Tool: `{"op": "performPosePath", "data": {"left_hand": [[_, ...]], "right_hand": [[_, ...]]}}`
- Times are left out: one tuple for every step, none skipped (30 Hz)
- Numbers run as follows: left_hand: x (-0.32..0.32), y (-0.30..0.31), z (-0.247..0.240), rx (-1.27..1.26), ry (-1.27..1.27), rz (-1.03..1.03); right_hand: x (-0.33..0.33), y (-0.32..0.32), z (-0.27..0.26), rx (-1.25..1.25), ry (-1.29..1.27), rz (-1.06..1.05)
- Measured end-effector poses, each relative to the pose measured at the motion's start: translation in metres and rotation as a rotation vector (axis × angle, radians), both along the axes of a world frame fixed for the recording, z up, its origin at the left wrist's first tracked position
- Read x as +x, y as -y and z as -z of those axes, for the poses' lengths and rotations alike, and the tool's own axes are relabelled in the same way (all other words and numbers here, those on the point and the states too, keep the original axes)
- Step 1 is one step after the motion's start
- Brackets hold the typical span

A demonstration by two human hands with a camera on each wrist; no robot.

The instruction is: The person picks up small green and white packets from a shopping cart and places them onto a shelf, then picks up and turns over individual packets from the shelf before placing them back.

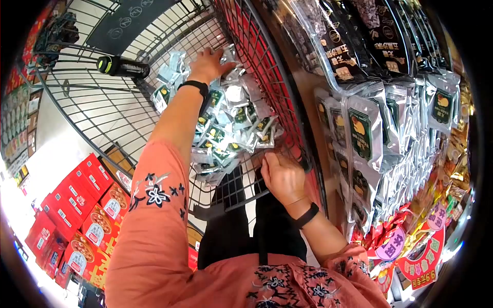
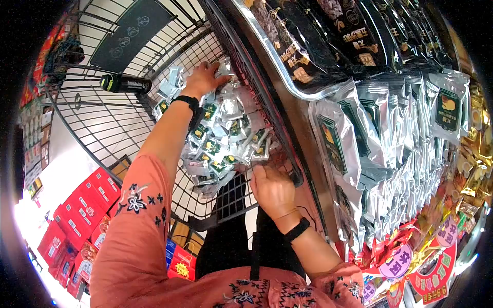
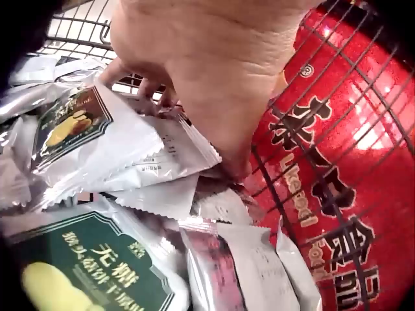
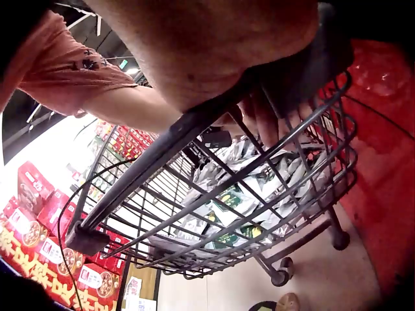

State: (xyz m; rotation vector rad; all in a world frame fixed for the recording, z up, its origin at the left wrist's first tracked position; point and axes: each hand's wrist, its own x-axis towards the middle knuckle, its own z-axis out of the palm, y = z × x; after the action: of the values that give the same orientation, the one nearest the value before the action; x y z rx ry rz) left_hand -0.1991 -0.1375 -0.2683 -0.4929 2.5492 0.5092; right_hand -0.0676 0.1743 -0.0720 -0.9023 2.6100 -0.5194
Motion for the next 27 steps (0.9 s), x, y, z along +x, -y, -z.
{"op": "performPosePath", "data": {"left_hand": [[0.002, -0.002, -0.005, 0.018, 0.018, 0.006], [0.007, -0.003, -0.009, -0.019, -0.029, 0.032], [0.01, -0.006, -0.018, -0.011, 0.01, 0.04], [0.009, -0.009, -0.026, -0.004, 0.047, 0.047], [0.009, -0.011, -0.034, 0.004, 0.086, 0.054], [0.011, -0.008, -0.032, 0.084, 0.083, 0.075], [0.013, -0.009, -0.027, 0.089, 0.087, 0.1], [0.016, -0.012, -0.022, 0.093, 0.092, 0.125], [0.018, -0.014, -0.025, 0.096, 0.098, 0.149], [0.022, -0.015, -0.029, 0.193, 0.111, 0.143], [0.029, -0.022, -0.031, 0.216, 0.123, 0.108], [0.034, -0.028, -0.045, 0.249, 0.153, 0.112], [0.037, -0.032, -0.053, 0.28, 0.18, 0.116], [0.04, -0.036, -0.055, 0.316, 0.172, 0.143], [0.051, -0.04, -0.044, 0.341, 0.086, 0.204], [0.057, -0.046, -0.057, 0.339, 0.073, 0.238], [0.064, -0.055, -0.071, 0.337, 0.06, 0.271], [0.072, -0.062, -0.08, 0.376, 0.077, 0.259], [0.082, -0.072, -0.093, 0.37, 0.087, 0.21], [0.089, -0.082, -0.108, 0.382, 0.151, 0.236], [0.096, -0.091, -0.121, 0.393, 0.214, 0.26], [0.112, -0.099, -0.12, 0.437, 0.167, 0.291], [0.127, -0.103, -0.114, 0.479, 0.122, 0.32], [0.131, -0.105, -0.114, 0.529, 0.147, 0.282], [0.122, -0.096, -0.125, 0.531, 0.154, 0.19], [0.109, -0.082, -0.136, 0.533, 0.16, 0.098], [0.097, -0.067, -0.138, 0.536, 0.167, 0.006]], "right_hand": [[0.0, 0.001, 0.0, -0.013, 0.001, 0.016], [0.0, 0.0, 0.001, 0.006, 0.007, 0.004], [0.001, 0.0, 0.0, -0.003, 0.013, 0.012], [0.0, 0.001, 0.0, -0.013, 0.015, 0.018], [0.0, 0.001, -0.001, -0.021, 0.02, 0.024], [0.001, 0.0, -0.001, -0.018, 0.024, 0.026], [0.001, 0.0, -0.001, -0.016, 0.025, 0.029], [0.001, -0.001, -0.001, -0.016, 0.027, 0.033], [0.001, -0.001, 0.0, -0.019, 0.027, 0.036], [0.001, -0.001, 0.001, -0.023, 0.025, 0.039], [0.002, -0.002, 0.002, -0.025, 0.025, 0.042], [0.003, -0.002, 0.001, -0.022, 0.02, 0.041], [0.003, -0.002, 0.001, -0.021, 0.013, 0.041], [0.003, -0.002, 0.001, -0.019, 0.006, 0.04], [0.003, -0.002, 0.002, -0.013, 0.005, 0.043], [0.004, -0.003, 0.005, -0.007, 0.005, 0.044], [0.005, -0.003, 0.005, 0.0, 0.005, 0.046], [0.004, -0.003, 0.004, 0.003, 0.002, 0.048], [0.003, -0.002, 0.003, 0.005, 0.0, 0.049], [0.003, -0.002, 0.002, 0.006, -0.003, 0.048], [0.002, -0.001, 0.002, 0.006, -0.004, 0.047], [0.002, -0.001, 0.002, 0.007, -0.003, 0.046], [0.002, -0.001, 0.003, 0.006, 0.0, 0.043], [0.002, -0.002, 0.004, -0.001, 0.004, 0.042], [0.002, -0.002, 0.004, -0.007, 0.007, 0.043], [0.002, -0.003, 0.005, -0.011, 0.011, 0.043], [0.002, -0.002, 0.004, -0.016, 0.02, 0.051]]}}
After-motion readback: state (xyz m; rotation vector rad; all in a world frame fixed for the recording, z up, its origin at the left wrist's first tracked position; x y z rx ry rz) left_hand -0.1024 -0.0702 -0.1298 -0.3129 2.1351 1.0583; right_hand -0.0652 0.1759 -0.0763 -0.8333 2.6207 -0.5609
